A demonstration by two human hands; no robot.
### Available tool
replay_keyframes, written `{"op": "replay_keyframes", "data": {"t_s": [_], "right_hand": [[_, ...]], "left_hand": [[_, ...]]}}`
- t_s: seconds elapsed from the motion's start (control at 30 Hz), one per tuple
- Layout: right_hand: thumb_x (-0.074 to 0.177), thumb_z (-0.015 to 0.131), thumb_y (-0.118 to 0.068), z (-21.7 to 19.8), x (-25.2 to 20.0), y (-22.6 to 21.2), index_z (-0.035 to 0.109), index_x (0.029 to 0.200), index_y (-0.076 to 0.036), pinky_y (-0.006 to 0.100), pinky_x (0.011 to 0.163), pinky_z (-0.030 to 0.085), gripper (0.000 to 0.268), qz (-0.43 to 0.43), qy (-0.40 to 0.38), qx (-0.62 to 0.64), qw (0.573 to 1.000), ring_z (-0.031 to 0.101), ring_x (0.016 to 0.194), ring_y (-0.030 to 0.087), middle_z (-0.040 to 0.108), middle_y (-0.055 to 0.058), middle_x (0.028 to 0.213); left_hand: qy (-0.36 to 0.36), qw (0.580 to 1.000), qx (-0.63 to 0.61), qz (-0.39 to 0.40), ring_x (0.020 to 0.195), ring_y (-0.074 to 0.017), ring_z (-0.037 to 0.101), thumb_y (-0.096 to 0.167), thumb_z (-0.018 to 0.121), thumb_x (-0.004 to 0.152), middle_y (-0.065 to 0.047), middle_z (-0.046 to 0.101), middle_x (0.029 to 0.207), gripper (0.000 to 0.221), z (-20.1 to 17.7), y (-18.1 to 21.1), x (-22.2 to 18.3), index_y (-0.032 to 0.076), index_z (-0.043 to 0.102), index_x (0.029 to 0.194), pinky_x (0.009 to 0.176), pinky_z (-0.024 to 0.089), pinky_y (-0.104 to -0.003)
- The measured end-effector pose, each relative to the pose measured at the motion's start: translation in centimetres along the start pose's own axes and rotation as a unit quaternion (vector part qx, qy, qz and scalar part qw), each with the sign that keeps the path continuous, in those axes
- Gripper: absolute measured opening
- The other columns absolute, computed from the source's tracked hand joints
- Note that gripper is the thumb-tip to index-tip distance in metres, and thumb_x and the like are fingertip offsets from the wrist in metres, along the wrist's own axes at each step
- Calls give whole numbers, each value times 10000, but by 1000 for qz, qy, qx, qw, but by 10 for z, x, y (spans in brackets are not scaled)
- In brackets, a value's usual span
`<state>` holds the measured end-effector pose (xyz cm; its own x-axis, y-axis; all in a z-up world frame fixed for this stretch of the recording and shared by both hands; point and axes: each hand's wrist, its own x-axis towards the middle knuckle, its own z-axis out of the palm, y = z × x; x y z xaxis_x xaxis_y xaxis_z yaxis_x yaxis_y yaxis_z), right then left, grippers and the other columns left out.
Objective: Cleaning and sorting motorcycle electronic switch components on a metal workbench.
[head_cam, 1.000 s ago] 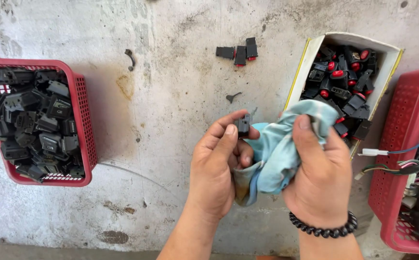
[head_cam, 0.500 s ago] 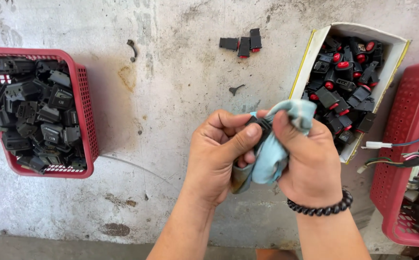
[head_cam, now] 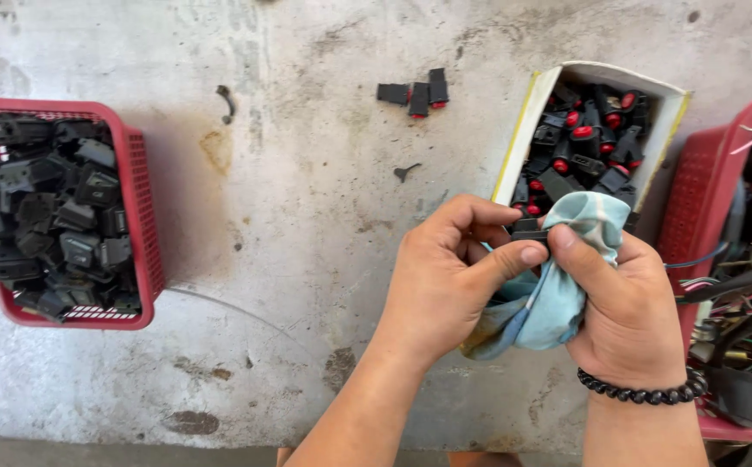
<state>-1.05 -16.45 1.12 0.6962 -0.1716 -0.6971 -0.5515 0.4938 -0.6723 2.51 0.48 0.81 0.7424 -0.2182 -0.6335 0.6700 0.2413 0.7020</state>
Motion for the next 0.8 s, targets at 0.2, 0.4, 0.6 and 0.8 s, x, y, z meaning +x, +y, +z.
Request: {"op": "replay_keyframes", "data": {"t_s": [0.2,0.4,0.6,0.8], "right_hand": [[1023,662,-123,-12,3,-8,672,1133,5,316,871,570,169,-24,43,41,998,696,941,173,720,81,1058],[1044,651,-267,-1,13,-9,669,1117,-8,343,810,567,269,-52,148,80,984,679,850,207,723,110,1005],[1020,651,-152,37,14,5,669,1097,7,331,867,587,177,-43,126,87,987,703,938,185,719,88,1031],[1007,665,-106,91,40,38,680,1089,2,293,858,573,137,-37,61,81,994,696,943,155,717,66,1019]], "left_hand": [[3,992,108,69,702,-64,633,224,784,905,-15,733,849,301,35,2,13,52,723,1144,632,550,-249],[-2,972,210,104,805,-185,750,208,626,1035,-88,781,917,186,44,-4,12,35,691,1019,713,579,-305],[58,970,213,106,798,-182,781,204,617,1024,-75,796,924,170,25,-12,18,52,684,988,692,599,-303],[178,955,217,91,666,-165,766,187,625,1002,-83,781,805,153,-21,-8,37,46,678,978,599,572,-308]]}}
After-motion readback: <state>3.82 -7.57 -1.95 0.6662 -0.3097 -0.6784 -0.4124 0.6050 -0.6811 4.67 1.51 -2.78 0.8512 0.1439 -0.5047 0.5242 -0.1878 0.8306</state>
